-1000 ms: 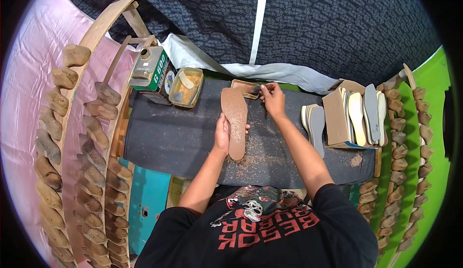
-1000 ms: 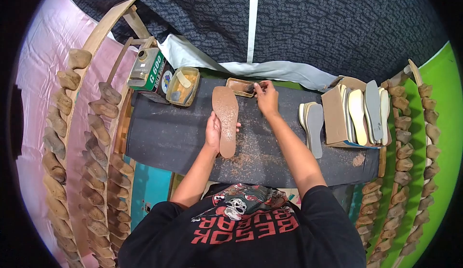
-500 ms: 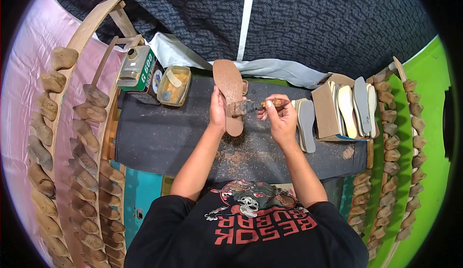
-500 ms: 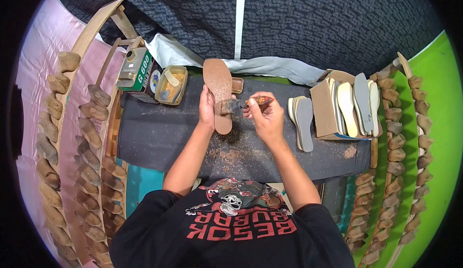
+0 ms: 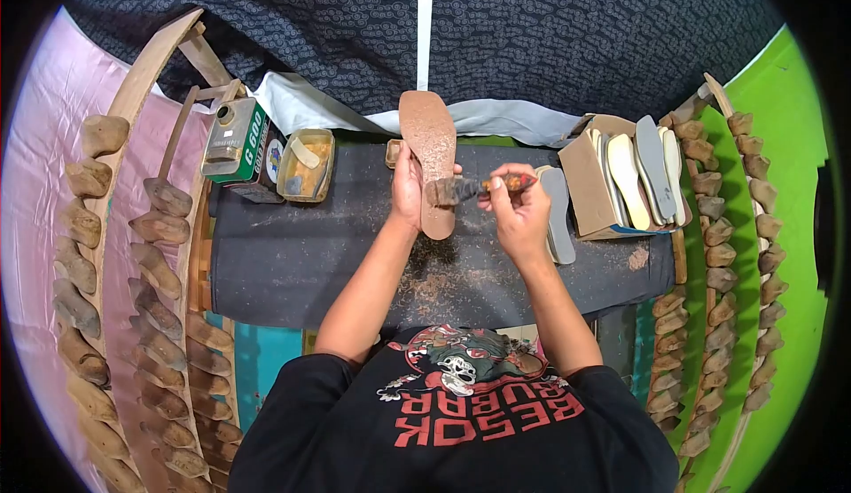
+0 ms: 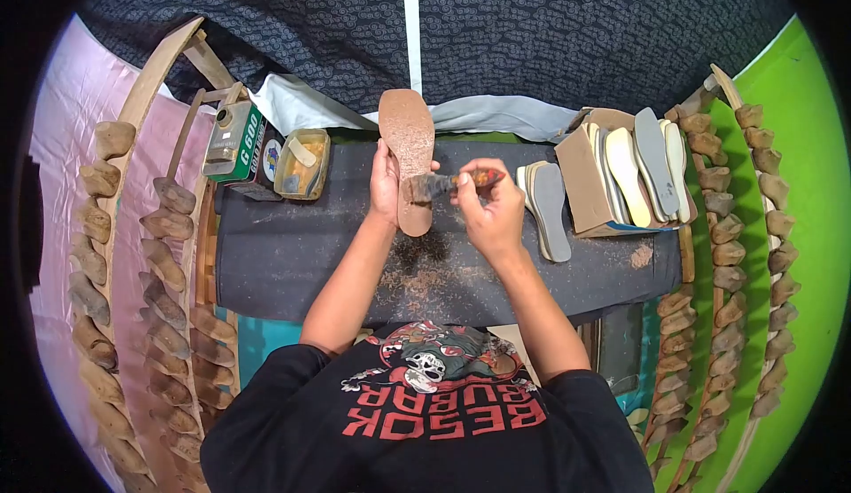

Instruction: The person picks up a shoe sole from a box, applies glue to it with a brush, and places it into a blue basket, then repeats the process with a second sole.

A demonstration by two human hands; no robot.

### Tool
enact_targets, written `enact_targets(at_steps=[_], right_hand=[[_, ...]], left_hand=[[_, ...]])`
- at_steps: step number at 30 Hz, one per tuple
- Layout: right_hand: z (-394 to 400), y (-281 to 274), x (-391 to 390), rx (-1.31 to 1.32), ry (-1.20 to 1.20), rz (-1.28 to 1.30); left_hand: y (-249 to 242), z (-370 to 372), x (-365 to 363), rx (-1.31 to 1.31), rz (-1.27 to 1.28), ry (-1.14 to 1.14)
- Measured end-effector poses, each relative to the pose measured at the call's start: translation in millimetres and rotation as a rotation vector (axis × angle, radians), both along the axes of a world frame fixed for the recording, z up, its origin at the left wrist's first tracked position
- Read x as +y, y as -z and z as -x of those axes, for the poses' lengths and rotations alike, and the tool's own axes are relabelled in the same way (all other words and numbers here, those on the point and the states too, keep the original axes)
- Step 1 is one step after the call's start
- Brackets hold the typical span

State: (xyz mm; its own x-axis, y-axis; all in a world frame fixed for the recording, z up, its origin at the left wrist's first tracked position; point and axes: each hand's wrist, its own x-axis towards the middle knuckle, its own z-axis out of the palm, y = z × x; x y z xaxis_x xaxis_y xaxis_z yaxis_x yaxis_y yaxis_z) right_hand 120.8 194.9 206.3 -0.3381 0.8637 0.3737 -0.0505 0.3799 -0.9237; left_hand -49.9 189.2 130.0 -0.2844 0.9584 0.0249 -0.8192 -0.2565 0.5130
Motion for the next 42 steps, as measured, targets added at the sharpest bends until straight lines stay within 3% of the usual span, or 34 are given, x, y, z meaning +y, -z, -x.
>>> enact_targets(at_steps=[2, 6, 8, 11, 13, 17, 22, 26, 34, 36, 42], right_hand=[[0, -1, 2, 0.013, -0.005, -0.007], [-17, 0, -15, -0.147, -0.123, -0.054], [-20, -1, -21, -0.197, -0.099, -0.194], [-13, 1, -9, -0.150, -0.055, -0.160], [-5, -4, -1, -0.115, -0.014, -0.213], [-12, -10, -17, -0.202, -0.057, -0.221], [-16, -16, -32, -0.226, -0.112, -0.258], [-7, -15, -19, -0.144, 0.008, -0.198], [-26, -15, -37, -0.209, -0.096, -0.258], [-29, -13, -33, -0.164, -0.021, -0.176], [-22, -28, -18, -0.145, 0.117, -0.349]], left_hand=[[-1, -4, 2, 0.008, 0.016, -0.064], [7, 5, -5, 0.022, -0.001, 0.024], [6, 3, -8, 0.038, 0.006, 0.009], [2, -4, -10, 0.022, 0.013, 0.046], [-7, -15, -11, 0.011, 0.058, -0.049], [2, -8, -12, 0.031, -0.001, 0.059], [2, -5, -15, 0.067, -0.022, 0.015], [-7, -15, -17, 0.027, 0.009, -0.012], [0, 2, -13, -0.059, -0.043, -0.007], [1, 0, -13, -0.108, -0.003, 0.002], [2, -11, -9, -0.065, 0.017, 0.055]])
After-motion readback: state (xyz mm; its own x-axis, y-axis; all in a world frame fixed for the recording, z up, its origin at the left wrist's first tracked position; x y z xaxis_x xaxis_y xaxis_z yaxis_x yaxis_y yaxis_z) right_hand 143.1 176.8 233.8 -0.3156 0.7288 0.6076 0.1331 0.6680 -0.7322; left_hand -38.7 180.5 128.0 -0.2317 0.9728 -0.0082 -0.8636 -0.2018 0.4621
